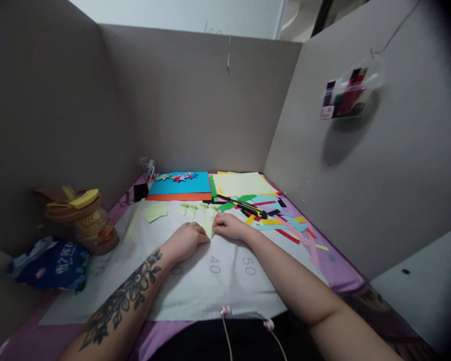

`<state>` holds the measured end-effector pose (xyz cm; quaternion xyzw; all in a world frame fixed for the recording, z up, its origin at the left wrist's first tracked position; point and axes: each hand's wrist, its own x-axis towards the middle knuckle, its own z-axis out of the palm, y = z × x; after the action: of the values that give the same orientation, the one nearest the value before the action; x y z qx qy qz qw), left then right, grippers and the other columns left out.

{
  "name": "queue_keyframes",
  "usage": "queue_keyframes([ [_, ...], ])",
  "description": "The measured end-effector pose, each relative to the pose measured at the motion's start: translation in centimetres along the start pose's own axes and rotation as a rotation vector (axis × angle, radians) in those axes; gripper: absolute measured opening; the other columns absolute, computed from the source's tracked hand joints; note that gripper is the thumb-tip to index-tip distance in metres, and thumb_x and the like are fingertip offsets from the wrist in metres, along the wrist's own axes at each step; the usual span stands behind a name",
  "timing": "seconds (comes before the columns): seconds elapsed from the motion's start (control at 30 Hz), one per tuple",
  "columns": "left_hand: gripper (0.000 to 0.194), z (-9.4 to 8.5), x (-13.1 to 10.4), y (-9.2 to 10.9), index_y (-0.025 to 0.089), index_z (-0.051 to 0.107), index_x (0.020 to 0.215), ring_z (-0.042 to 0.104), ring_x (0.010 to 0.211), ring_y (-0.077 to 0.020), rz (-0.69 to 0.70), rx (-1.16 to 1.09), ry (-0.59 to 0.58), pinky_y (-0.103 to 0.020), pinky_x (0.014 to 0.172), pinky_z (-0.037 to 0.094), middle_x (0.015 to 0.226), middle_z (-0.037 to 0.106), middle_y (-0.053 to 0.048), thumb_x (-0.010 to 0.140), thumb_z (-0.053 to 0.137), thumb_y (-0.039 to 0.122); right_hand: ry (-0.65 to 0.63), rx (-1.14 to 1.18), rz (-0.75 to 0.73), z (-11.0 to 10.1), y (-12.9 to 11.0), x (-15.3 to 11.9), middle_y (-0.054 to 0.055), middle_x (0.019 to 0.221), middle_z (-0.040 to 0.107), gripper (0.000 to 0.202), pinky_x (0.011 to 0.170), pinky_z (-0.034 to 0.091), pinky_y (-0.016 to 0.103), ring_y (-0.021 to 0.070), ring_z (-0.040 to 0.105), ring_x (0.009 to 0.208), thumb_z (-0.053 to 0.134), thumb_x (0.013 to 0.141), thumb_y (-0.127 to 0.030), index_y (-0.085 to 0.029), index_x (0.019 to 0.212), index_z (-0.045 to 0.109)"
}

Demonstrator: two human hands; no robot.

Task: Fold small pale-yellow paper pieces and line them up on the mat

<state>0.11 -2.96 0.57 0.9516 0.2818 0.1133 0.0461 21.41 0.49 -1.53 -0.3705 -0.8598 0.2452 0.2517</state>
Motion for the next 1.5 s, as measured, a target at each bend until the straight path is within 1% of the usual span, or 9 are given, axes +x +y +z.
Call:
queue_keyframes([
  [0.17, 0.026, -0.2, -0.1, 0.1, 0.026, 0.069, 0.095, 0.057, 0.088, -0.0183, -0.032, -0.004, -0.037, -0.028, 0.077, 0.039, 0.1, 0.066, -0.003, 0.086, 0.045, 0.022, 0.067, -0.01, 0.125, 0.5, -0.5, 0.3, 0.001, 0.072, 0.056, 0.007, 0.066, 0.04, 0.021, 0.0121, 0.053, 0.072, 0.059, 0.07, -0.012, -0.015, 0.067, 0.065],
  [0.37, 0.029, 0.0, -0.1, 0.1, 0.023, 0.07, 0.093, 0.058, 0.086, -0.0167, -0.074, -0.11, -0.041, -0.025, 0.076, 0.041, 0.096, 0.066, -0.004, 0.082, 0.045, 0.014, 0.094, -0.005, 0.213, 1.0, -0.6, 0.7, 0.0, 0.068, 0.057, 0.006, 0.062, 0.038, 0.02, 0.0113, 0.052, 0.068, 0.059, 0.066, -0.012, -0.015, 0.062, 0.063],
  [0.47, 0.031, 0.1, 0.2, 0.4, 0.02, 0.068, 0.095, 0.058, 0.084, -0.0173, -0.142, -0.119, -0.01, -0.026, 0.077, 0.042, 0.09, 0.066, -0.006, 0.08, 0.042, 0.011, 0.1, -0.014, 0.226, 1.1, -0.7, 0.9, 0.0, 0.068, 0.057, 0.005, 0.062, 0.038, 0.02, 0.0111, 0.051, 0.068, 0.06, 0.065, -0.012, -0.015, 0.061, 0.062],
  [0.57, 0.033, 0.0, 0.5, 0.8, 0.019, 0.065, 0.102, 0.057, 0.078, -0.0176, -0.189, -0.069, -0.012, -0.026, 0.071, 0.041, 0.087, 0.065, -0.006, 0.082, 0.04, 0.013, 0.097, -0.017, 0.24, 1.2, -0.7, 1.0, 0.0, 0.067, 0.056, 0.005, 0.061, 0.037, 0.02, 0.0112, 0.051, 0.067, 0.061, 0.065, -0.013, -0.015, 0.06, 0.062],
  [0.73, 0.029, -0.2, 0.7, 1.0, 0.019, 0.068, 0.092, 0.052, 0.076, -0.0171, -0.139, -0.023, -0.119, -0.025, 0.066, 0.036, 0.08, 0.059, -0.005, 0.083, 0.041, 0.015, 0.121, -0.01, 0.245, 1.3, -0.8, 1.0, -0.001, 0.067, 0.054, 0.007, 0.059, 0.036, 0.02, 0.011, 0.051, 0.066, 0.058, 0.064, -0.011, -0.015, 0.058, 0.06],
  [0.97, 0.03, 0.1, 0.5, 0.6, 0.02, 0.067, 0.096, 0.051, 0.079, -0.0171, -0.117, -0.061, -0.111, -0.025, 0.069, 0.035, 0.082, 0.058, -0.004, 0.086, 0.039, 0.019, 0.126, -0.044, 0.229, 1.5, -0.8, 1.0, 0.0, 0.064, 0.055, 0.01, 0.059, 0.036, 0.02, 0.0112, 0.05, 0.066, 0.056, 0.065, -0.011, -0.014, 0.056, 0.058],
  [1.27, 0.027, -0.2, 0.6, 1.5, 0.017, 0.067, 0.088, 0.051, 0.077, -0.0186, -0.131, 0.094, -0.129, -0.027, 0.067, 0.037, 0.079, 0.057, -0.007, 0.085, 0.04, 0.02, 0.139, -0.097, 0.232, 1.9, -0.9, 1.1, 0.001, 0.064, 0.056, 0.012, 0.058, 0.035, 0.021, 0.0119, 0.05, 0.065, 0.055, 0.066, -0.011, -0.015, 0.055, 0.055],
  [1.4, 0.025, -0.3, 0.5, 1.8, 0.019, 0.067, 0.086, 0.053, 0.077, -0.0198, -0.144, 0.134, -0.111, -0.027, 0.065, 0.038, 0.08, 0.058, -0.007, 0.084, 0.042, 0.02, 0.159, -0.119, 0.227, 2.1, -0.8, 1.0, 0.0, 0.069, 0.053, 0.004, 0.061, 0.033, 0.021, 0.0121, 0.047, 0.068, 0.059, 0.066, -0.015, -0.016, 0.063, 0.056],
  [1.5, 0.025, -0.2, 0.3, 1.6, 0.019, 0.067, 0.088, 0.054, 0.079, -0.0196, -0.153, 0.125, -0.102, -0.026, 0.066, 0.038, 0.081, 0.059, -0.007, 0.084, 0.043, 0.02, 0.163, -0.119, 0.23, 2.2, -0.5, 0.8, -0.001, 0.075, 0.052, 0.023, 0.063, 0.033, 0.022, 0.0129, 0.045, 0.072, 0.07, 0.06, -0.024, -0.017, 0.076, 0.055],
])
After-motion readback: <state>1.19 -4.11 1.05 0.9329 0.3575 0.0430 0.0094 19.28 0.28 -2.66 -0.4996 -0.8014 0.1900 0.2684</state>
